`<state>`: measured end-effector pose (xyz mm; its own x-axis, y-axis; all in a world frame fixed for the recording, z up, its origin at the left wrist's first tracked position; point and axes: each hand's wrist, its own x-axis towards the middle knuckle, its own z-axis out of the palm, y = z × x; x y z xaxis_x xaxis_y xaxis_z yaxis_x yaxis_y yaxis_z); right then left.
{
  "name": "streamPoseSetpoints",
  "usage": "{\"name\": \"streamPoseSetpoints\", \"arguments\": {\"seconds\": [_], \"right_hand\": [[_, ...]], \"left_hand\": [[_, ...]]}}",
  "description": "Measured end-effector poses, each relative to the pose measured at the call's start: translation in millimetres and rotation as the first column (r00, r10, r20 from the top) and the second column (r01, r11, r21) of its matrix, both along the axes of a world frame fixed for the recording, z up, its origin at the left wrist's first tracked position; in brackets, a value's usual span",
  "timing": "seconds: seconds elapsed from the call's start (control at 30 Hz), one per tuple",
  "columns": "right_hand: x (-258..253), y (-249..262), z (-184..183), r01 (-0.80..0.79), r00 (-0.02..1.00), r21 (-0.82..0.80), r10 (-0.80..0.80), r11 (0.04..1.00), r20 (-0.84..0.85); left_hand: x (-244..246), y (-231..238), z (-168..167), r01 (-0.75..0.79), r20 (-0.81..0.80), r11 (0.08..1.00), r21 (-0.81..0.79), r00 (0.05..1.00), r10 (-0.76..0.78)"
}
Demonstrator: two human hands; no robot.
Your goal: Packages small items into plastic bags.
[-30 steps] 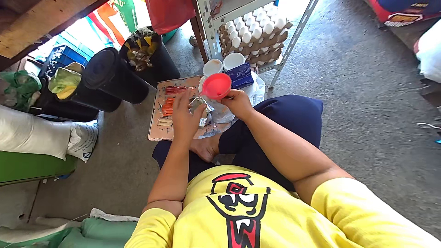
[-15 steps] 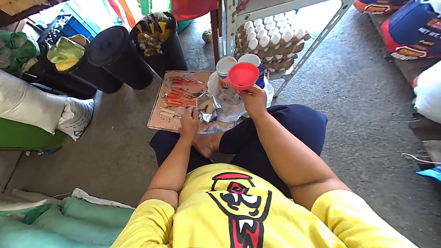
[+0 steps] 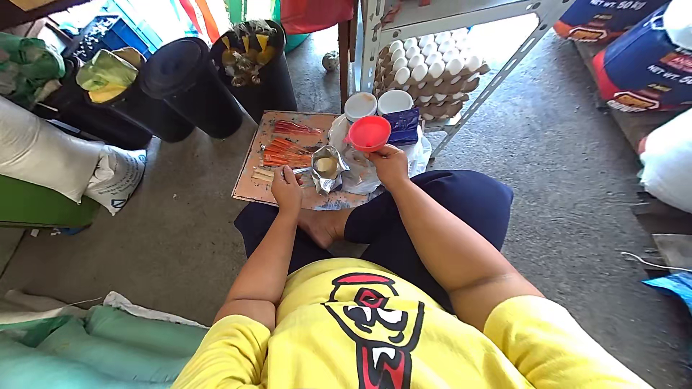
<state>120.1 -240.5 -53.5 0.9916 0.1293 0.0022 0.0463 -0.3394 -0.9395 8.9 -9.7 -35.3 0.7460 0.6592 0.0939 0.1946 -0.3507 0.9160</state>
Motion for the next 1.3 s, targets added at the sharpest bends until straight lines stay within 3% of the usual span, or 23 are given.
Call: {"name": "streamPoseSetpoints", "arguments": {"seconds": [0.33,0.53,0.73,0.87,1.0,1.3], "right_hand": [[-1.4,1.6,-1.1,0.028,0.998,0.012,-0.027,1.0,-0.064],[-2.8,1.9,0.9,0.0,0.996,-0.03,-0.003,1.0,-0.091],[-3.5,4.4,1.9,-0.043,0.996,-0.006,0.042,0.999,-0.08],[-4.3,4.4,2.3,-0.079,0.997,0.001,0.079,0.997,-0.015],[-6.2,3.3,5.6,-0.086,0.996,0.001,0.086,0.996,0.009],[-3.6,3.2,4.6,-0.059,0.997,0.018,0.058,0.998,0.051]], "left_hand": [[-3.7,3.4,11.6,-0.126,0.038,0.945,-0.303,0.989,0.144],[1.3,2.8,46.5,-0.082,0.198,0.954,-0.289,0.97,0.143],[8.6,-12.8,79.4,0.061,0.388,0.974,-0.216,0.921,0.029],[8.3,-31.2,80.8,0.198,0.439,0.975,-0.101,0.888,-0.135],[5.7,-42.2,72.6,0.266,0.445,0.953,0.142,0.843,-0.302],[-0.7,-37.9,63.2,0.263,0.47,0.794,0.549,0.688,-0.553]]}}
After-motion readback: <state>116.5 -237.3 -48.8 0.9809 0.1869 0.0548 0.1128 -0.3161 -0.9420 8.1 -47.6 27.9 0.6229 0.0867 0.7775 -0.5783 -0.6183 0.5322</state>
